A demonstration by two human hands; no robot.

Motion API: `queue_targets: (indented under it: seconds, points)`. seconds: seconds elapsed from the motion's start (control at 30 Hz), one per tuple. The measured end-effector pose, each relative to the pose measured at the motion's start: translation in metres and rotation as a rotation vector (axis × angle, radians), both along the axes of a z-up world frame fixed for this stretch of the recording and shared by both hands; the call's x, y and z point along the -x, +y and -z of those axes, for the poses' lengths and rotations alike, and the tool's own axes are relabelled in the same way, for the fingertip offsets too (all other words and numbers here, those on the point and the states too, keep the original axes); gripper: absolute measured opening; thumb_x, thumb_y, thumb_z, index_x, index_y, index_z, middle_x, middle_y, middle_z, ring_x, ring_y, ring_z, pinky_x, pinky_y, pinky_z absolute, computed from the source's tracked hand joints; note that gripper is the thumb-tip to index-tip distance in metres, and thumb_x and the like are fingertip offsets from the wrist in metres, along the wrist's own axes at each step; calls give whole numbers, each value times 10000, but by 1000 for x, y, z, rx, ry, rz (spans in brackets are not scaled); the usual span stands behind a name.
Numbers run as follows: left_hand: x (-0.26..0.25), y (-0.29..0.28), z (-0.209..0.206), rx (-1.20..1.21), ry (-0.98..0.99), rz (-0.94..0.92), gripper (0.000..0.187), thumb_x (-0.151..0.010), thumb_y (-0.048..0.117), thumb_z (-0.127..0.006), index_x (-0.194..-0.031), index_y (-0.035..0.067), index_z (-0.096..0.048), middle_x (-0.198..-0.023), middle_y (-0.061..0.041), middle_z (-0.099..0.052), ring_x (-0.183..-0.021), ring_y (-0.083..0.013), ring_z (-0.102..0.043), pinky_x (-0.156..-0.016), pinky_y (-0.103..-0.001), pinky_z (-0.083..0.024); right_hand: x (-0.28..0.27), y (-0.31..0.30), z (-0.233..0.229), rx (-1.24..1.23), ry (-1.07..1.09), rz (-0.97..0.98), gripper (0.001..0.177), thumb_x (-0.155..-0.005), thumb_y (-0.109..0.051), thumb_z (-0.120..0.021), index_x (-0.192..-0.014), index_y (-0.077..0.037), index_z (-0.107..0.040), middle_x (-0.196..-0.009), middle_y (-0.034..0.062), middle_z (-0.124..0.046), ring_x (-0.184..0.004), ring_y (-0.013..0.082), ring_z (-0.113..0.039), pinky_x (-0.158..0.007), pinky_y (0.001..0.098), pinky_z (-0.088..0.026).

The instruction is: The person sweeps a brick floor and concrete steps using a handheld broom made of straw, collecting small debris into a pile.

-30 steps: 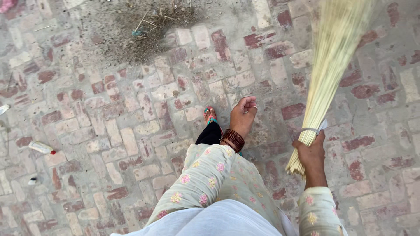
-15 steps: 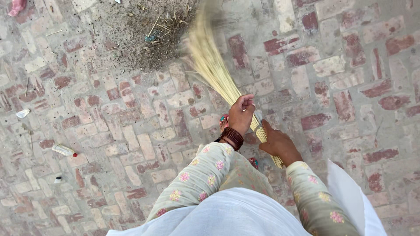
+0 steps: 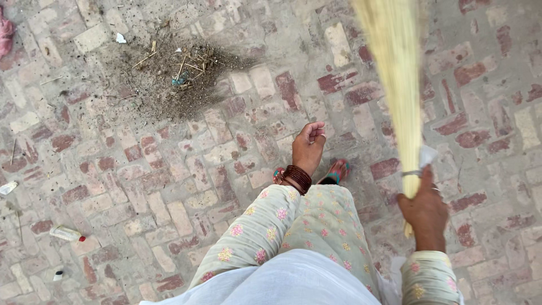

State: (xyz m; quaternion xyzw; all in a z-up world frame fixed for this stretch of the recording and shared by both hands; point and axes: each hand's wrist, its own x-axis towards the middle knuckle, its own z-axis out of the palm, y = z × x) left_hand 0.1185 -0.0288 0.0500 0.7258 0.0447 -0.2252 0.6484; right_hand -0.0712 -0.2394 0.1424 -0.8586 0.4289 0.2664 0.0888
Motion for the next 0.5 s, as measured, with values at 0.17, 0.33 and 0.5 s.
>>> queue_targets:
  seconds: [0.17,0.33,0.5]
  points:
    - [-21,0,8,18,49,-44,334,-908,72,-639,-1239,58,-673,-1044,-59,-732,-952,-131,-684,-880,-289,-559,-10,-59,22,39,30,183,1134,-778,-322,-829,-1696,-168,-180,-1269,292,-661,-1163,462,-644,-978,538,-508]
    - [-53,-1,21,-64,6,-159,309,-907,59,-652,-1213,42,-689,-1023,-70,-744,-937,-132,-693,-873,-280,-558,-102,-90,75,-109,283,-22,1168,-774,-321,-804,-1704,-210,-108,-1265,212,-706,-1149,380,-696,-978,491,-552]
    - [-80,-48,37,-36,31,-219,303,-918,47,-635,-1216,43,-688,-1024,-54,-737,-944,-117,-686,-858,-272,-557,-183,-71,76,-242,238,-475,987,-784,-221,-740,-1634,-270,-241,-1227,156,-713,-1141,329,-694,-983,469,-543]
